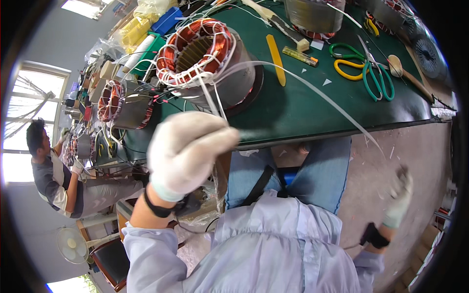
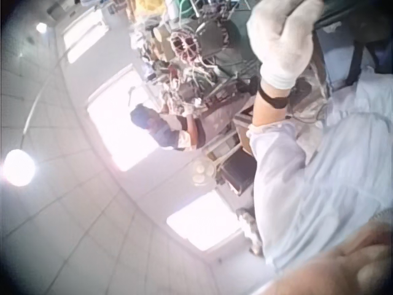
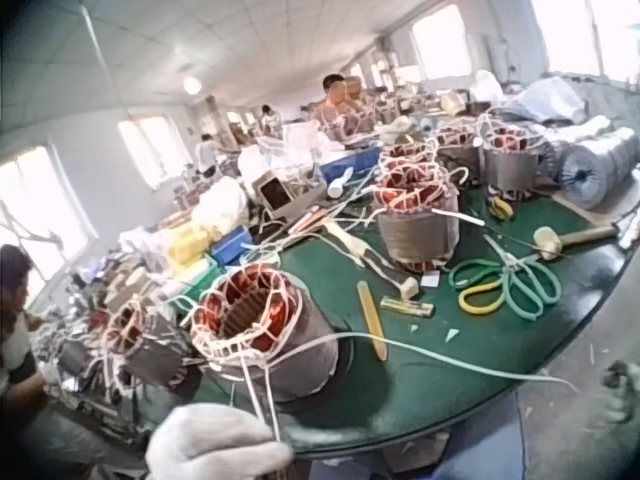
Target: Assembling and securing copper wire windings on motor stators at a workbench.
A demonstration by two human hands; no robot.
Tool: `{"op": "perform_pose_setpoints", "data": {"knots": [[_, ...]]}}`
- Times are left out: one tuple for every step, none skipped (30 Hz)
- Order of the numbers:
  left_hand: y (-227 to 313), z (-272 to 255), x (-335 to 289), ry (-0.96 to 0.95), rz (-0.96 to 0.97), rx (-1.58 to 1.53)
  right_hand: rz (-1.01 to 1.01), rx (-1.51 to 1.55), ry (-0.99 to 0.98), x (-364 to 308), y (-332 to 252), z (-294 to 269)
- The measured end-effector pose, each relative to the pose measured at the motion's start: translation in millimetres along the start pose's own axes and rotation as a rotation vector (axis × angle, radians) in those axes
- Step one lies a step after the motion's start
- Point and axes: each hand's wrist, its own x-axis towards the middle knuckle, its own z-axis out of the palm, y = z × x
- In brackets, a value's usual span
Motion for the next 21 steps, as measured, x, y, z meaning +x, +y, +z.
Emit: {"op": "perform_pose_setpoints", "data": {"knots": [[0.3, 13.7, -2.1, -0.006, 0.09, -0.018, -0.06, -0.048, -0.399, -27.4, -42.6, 67.0], [-2.4, 25.7, -4.1, -0.006, 0.18, -0.044, -0.124, 0.15, -0.728, -46.7, -61.4, 124.4], [-1.7, 32.7, -7.3, -0.027, 0.152, -0.095, -0.048, 0.372, -0.896, -77.2, -94.6, 184.6], [-2.0, 37.6, -10.0, -0.04, 0.122, -0.152, -0.382, 0.055, -1.022, -97.6, -132.5, 227.4], [-4.6, 44.4, -11.7, 0.026, 0.207, -0.044, -0.845, 0.075, -0.996, -100.0, -133.1, 270.7], [-13.7, 36.2, -19.8, -0.089, 0.264, 0.019, -1.309, 0.098, -0.934, -99.4, -126.6, 301.5], [-19.3, 24.3, -20.3, -0.109, 0.298, -0.001, -0.559, 0.236, -1.193, -111.6, -148.7, 293.1], [-24.9, 13.1, -22.0, -0.128, 0.326, -0.014, 0.227, 0.344, -1.332, -127.9, -168.9, 277.5], [-35.2, 9.6, -24.3, -0.007, 0.283, -0.024, 0.023, 0.293, -1.313, -131.4, -167.9, 265.4], [-50.0, -1.5, -21.0, 0.035, 0.267, 0.229, -0.785, 0.189, -1.114, -127.8, -150.1, 267.9], [-50.9, -6.1, -3.8, 0.185, -0.028, 0.313, -1.074, 0.079, -1.071, -126.8, -161.7, 274.1], [-66.6, -1.6, 17.9, 0.225, -0.045, 0.348, -1.347, -0.045, -1.008, -129.5, -175.0, 282.2], [-83.8, -2.3, 21.6, 0.111, -0.026, 0.315, -1.217, -0.012, -1.151, -146.5, -189.6, 289.3], [-96.0, -4.0, 19.5, -0.002, -0.008, 0.293, -1.226, 0.304, -1.073, -155.5, -188.6, 318.2], [-99.6, -6.7, 21.2, -0.032, -0.013, 0.254, -0.592, 0.651, -1.295, -158.4, -180.9, 322.3], [-102.3, -8.7, 23.2, -0.065, -0.017, 0.214, 0.1, 0.942, -1.41, -163.9, -171.0, 322.0], [-105.8, -0.5, 22.1, -0.028, -0.003, 0.219, 0.201, 0.759, -1.353, -158.3, -151.7, 313.0], [-99.7, -1.0, 20.3, -0.105, -0.083, 0.196, 0.21, 0.759, -1.352, -165.2, -155.7, 305.8], [-99.4, 2.4, 21.7, -0.082, -0.073, 0.2, 0.327, 0.838, -1.327, -173.1, -165.0, 298.4], [-97.2, -3.7, 19.4, -0.07, -0.064, 0.217, 0.452, 0.926, -1.307, -183.5, -171.2, 295.7], [-96.7, -2.5, 21.1, -0.066, -0.068, 0.201, 0.218, 0.834, -1.307, -181.3, -154.9, 303.1]]}}
